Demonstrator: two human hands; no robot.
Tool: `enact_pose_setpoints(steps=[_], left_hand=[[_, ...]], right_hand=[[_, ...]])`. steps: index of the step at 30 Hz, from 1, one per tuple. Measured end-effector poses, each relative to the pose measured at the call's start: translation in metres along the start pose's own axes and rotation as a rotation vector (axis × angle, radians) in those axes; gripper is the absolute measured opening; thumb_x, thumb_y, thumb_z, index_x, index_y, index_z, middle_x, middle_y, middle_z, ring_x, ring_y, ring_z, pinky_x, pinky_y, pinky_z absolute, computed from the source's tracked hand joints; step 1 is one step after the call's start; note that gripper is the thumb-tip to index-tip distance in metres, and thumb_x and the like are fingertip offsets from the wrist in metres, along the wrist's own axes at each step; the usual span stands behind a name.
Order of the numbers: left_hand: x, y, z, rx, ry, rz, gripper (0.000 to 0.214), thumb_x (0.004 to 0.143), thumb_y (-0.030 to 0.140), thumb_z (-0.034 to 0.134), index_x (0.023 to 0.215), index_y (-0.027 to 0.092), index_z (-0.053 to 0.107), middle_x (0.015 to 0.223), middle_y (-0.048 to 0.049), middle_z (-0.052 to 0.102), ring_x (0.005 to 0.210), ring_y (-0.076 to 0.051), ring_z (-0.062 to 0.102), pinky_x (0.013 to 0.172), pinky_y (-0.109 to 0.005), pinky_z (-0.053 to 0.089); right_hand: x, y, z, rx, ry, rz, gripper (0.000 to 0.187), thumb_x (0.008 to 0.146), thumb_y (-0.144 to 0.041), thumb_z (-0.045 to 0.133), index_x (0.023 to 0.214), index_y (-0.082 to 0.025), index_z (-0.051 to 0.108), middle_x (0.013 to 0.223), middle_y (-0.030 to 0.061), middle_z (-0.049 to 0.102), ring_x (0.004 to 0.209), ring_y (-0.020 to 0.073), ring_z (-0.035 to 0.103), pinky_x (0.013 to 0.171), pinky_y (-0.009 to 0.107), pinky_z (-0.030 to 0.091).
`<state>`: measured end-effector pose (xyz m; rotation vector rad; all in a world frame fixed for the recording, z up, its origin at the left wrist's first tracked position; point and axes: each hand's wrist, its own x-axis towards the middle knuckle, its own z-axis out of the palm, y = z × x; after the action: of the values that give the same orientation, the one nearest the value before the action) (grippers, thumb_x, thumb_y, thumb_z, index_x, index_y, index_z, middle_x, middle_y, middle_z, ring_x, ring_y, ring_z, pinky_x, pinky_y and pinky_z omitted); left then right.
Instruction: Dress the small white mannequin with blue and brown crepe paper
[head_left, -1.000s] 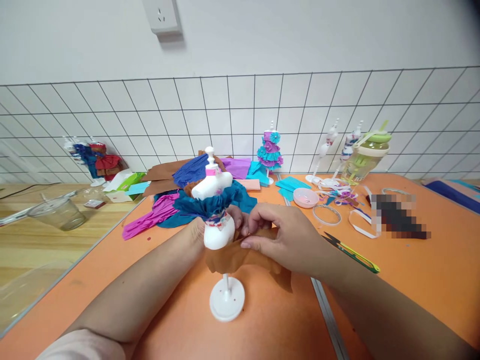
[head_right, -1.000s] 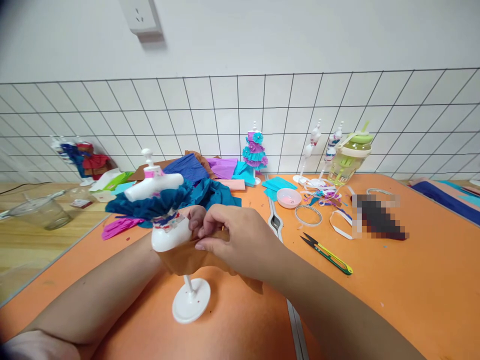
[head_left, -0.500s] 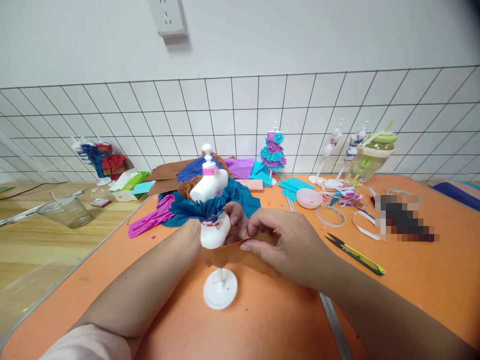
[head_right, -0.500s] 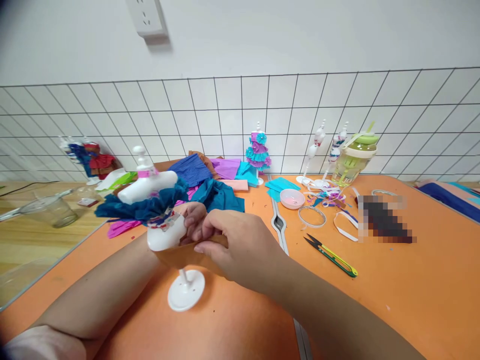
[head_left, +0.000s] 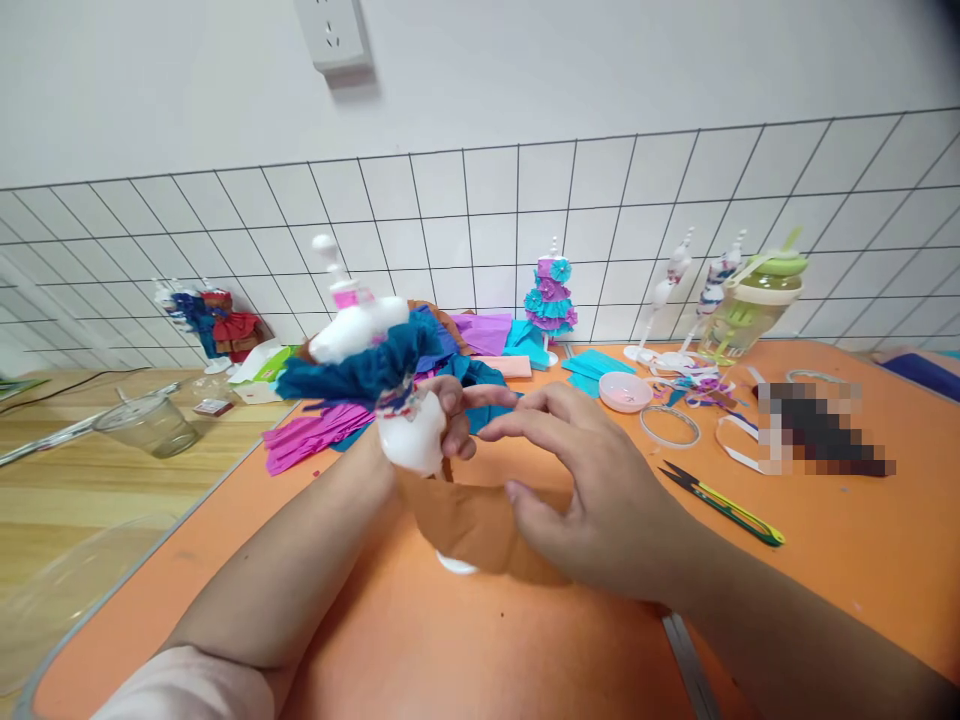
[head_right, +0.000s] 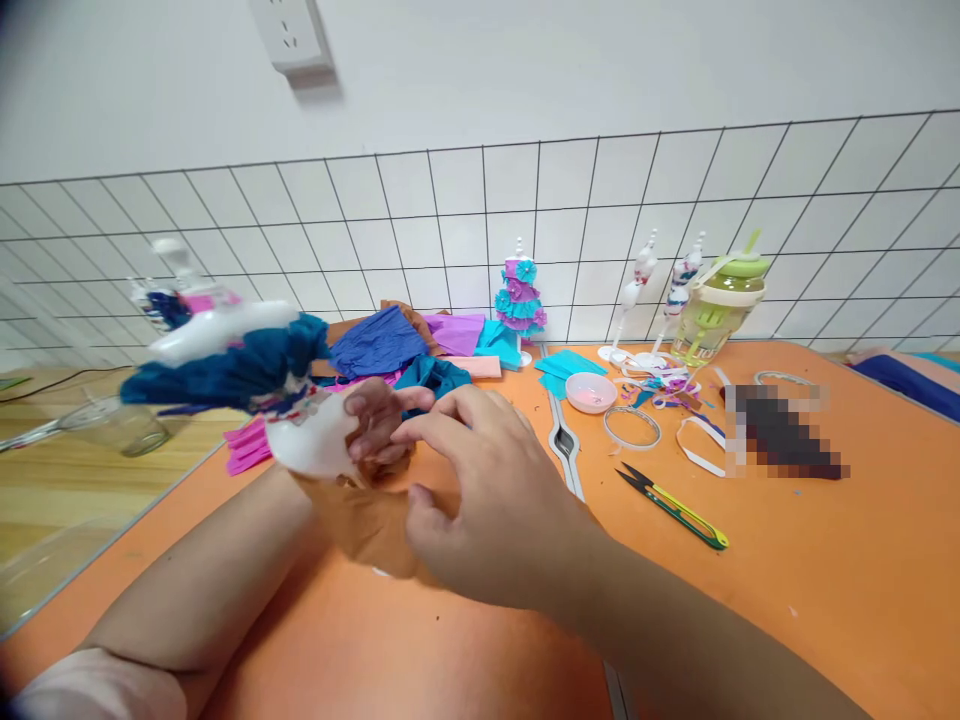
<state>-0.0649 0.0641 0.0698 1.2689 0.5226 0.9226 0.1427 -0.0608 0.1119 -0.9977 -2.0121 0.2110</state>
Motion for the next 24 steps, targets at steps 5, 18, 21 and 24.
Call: enact_pose_setpoints(steps=[5,18,21,24], left_hand=[[0.006,0.011,0.018,-0.196,-0.221,-0.144,0.036,0.059,0.040,0.082,0.081,0.018,0.064,0.074,-0.0003,0.063,0.054,-0.012,0.060,0.055,-0.025,0.048],[0.004,0.031,0.042,0.584,0.095,0.145,0.042,0.078,0.036,0.075,0.113,0.018,0.063,0.110,-0.0090,0.070,0.100,-0.024,0.064,0.084,-0.032,0.050],[0.002,0.033,0.043,0.613,0.122,0.133,0.042,0.078,0.038,0.074,0.113,0.019,0.063,0.109,-0.0086,0.070,0.099,-0.025,0.065,0.082,-0.032,0.050],[0.002,0.034,0.044,0.519,0.113,0.085,0.046,0.077,0.038,0.076,0.117,0.020,0.063,0.113,-0.0089,0.070,0.100,-0.025,0.065,0.081,-0.031,0.051]], right_hand=[[0.002,0.000,-0.003,0.002,0.148,0.036,0.027,0.077,-0.011,0.056,0.100,-0.025,0.062,0.098,0.0043,0.062,0.094,0.0224,0.055,0.081,0.035,0.043],[0.016,0.047,0.021,0.896,-0.163,0.692,0.039,0.075,-0.045,0.072,0.099,-0.022,0.053,0.093,0.0033,0.070,0.091,0.0206,0.067,0.081,0.034,0.051],[0.015,0.049,0.023,0.887,-0.180,0.670,0.029,0.077,-0.036,0.071,0.098,-0.021,0.058,0.092,0.0038,0.071,0.086,0.0211,0.069,0.075,0.033,0.053],[0.016,0.056,0.018,0.703,-0.141,0.575,0.023,0.081,-0.033,0.067,0.099,-0.020,0.063,0.095,0.0035,0.070,0.088,0.0202,0.067,0.075,0.031,0.052]])
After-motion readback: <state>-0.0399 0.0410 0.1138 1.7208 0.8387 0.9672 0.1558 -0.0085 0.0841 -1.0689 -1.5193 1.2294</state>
